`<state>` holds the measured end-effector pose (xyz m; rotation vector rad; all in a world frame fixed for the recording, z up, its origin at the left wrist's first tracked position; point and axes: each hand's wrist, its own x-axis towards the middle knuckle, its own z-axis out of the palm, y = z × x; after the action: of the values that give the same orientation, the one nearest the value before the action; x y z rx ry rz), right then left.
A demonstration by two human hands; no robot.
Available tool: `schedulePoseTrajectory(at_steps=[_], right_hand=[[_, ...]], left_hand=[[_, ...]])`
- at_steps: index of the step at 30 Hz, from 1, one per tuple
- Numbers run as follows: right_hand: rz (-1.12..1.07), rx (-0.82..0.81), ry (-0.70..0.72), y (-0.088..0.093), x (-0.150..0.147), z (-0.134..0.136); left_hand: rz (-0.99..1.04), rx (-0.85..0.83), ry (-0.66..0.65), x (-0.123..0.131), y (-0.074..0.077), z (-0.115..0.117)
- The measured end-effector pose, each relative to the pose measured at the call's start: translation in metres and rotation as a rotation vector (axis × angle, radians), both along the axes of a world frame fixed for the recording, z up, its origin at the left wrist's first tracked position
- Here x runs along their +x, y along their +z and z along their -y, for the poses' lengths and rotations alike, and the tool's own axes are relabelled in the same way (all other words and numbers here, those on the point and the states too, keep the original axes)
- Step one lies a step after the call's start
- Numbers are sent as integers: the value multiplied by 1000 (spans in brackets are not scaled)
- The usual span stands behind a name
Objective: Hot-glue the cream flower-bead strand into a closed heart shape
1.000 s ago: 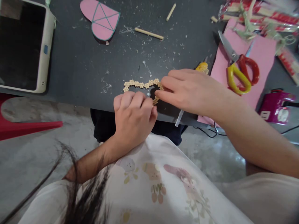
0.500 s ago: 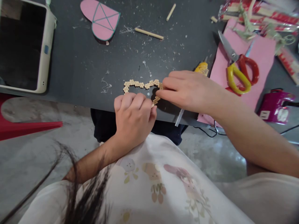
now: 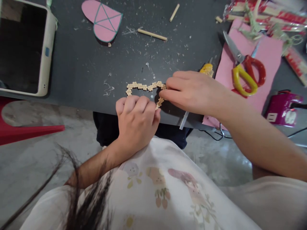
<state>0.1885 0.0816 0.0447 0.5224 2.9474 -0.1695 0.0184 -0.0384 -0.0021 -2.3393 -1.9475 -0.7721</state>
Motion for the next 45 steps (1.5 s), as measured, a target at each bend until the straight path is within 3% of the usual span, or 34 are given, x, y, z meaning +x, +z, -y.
schedulePoseTrajectory(at_steps=[10,32,45], right_hand=[[55,24,26,3,-3,0],[-31,84,159,-7,1,1],[23,89,-4,8,11,-7]], left_hand=[[68,-49,2,0,1,1],[23,31,2,1,0,1],[3,86,18,-3,-2,5]])
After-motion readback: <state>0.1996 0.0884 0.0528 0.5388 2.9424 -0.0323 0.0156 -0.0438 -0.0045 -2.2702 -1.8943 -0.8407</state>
